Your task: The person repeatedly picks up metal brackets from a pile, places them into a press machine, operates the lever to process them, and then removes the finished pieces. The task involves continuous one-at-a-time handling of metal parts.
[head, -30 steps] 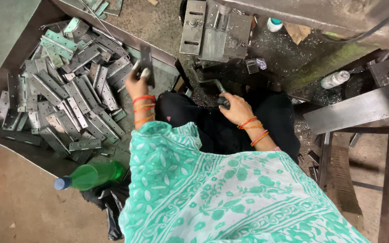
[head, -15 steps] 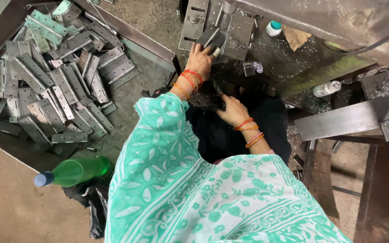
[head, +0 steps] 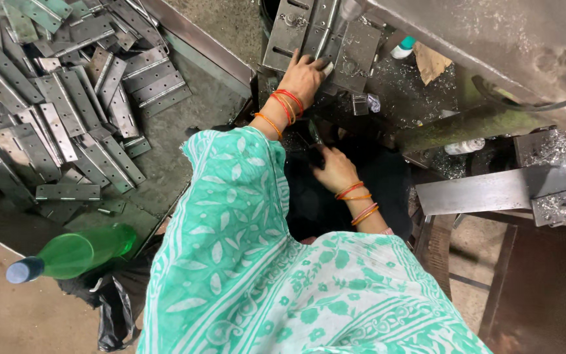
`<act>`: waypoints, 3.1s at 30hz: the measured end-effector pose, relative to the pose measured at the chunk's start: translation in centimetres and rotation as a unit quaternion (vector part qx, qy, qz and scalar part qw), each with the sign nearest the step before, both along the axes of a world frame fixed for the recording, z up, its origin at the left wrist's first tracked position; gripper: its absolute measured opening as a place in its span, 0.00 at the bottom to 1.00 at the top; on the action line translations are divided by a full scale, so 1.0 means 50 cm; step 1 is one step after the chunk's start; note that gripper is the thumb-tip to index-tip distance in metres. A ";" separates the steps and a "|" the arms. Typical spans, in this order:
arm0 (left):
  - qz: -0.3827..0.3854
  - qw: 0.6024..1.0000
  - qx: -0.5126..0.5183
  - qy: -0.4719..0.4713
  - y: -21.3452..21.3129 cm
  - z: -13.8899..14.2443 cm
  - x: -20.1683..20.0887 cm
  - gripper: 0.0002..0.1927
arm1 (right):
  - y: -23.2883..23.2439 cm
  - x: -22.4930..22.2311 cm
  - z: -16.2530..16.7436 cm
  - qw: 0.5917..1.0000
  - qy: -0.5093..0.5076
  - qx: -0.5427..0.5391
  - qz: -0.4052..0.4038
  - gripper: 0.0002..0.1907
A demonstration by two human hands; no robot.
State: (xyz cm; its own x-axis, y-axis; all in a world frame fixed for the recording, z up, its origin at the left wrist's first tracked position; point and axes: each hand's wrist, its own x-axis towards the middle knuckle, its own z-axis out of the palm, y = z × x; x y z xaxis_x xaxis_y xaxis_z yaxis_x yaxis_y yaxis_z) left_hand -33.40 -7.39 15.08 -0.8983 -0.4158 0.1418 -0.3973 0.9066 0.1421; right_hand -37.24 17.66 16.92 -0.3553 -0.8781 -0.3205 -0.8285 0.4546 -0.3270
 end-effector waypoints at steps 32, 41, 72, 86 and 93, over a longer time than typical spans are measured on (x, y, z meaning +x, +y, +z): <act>-0.043 0.997 0.042 0.040 -0.018 -0.005 0.016 0.33 | 0.009 0.035 -0.025 1.000 0.006 -0.031 0.002 0.29; -0.028 0.997 0.038 0.058 -0.008 0.007 0.031 0.38 | 0.018 0.033 -0.053 0.998 0.041 -0.051 0.005 0.30; 0.167 0.981 -0.054 0.078 -0.003 0.007 -0.028 0.19 | 0.056 0.049 -0.111 0.991 -0.030 -0.127 -0.013 0.24; 0.205 0.975 0.020 0.081 -0.041 0.002 -0.114 0.17 | -0.003 -0.012 -0.026 0.995 0.038 -0.085 0.032 0.27; 0.208 0.971 -0.030 0.113 -0.022 -0.016 -0.091 0.20 | 0.067 0.042 -0.151 0.990 -0.009 -0.139 -0.005 0.27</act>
State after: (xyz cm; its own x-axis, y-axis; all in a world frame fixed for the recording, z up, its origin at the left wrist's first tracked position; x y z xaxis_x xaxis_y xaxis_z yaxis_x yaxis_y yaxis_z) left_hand -37.97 -8.49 14.29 -0.5971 -0.7210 0.3515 -0.6958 0.6836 0.2203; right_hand -35.13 21.00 9.35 -0.3605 -0.9299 -0.0725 -0.8177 0.3525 -0.4551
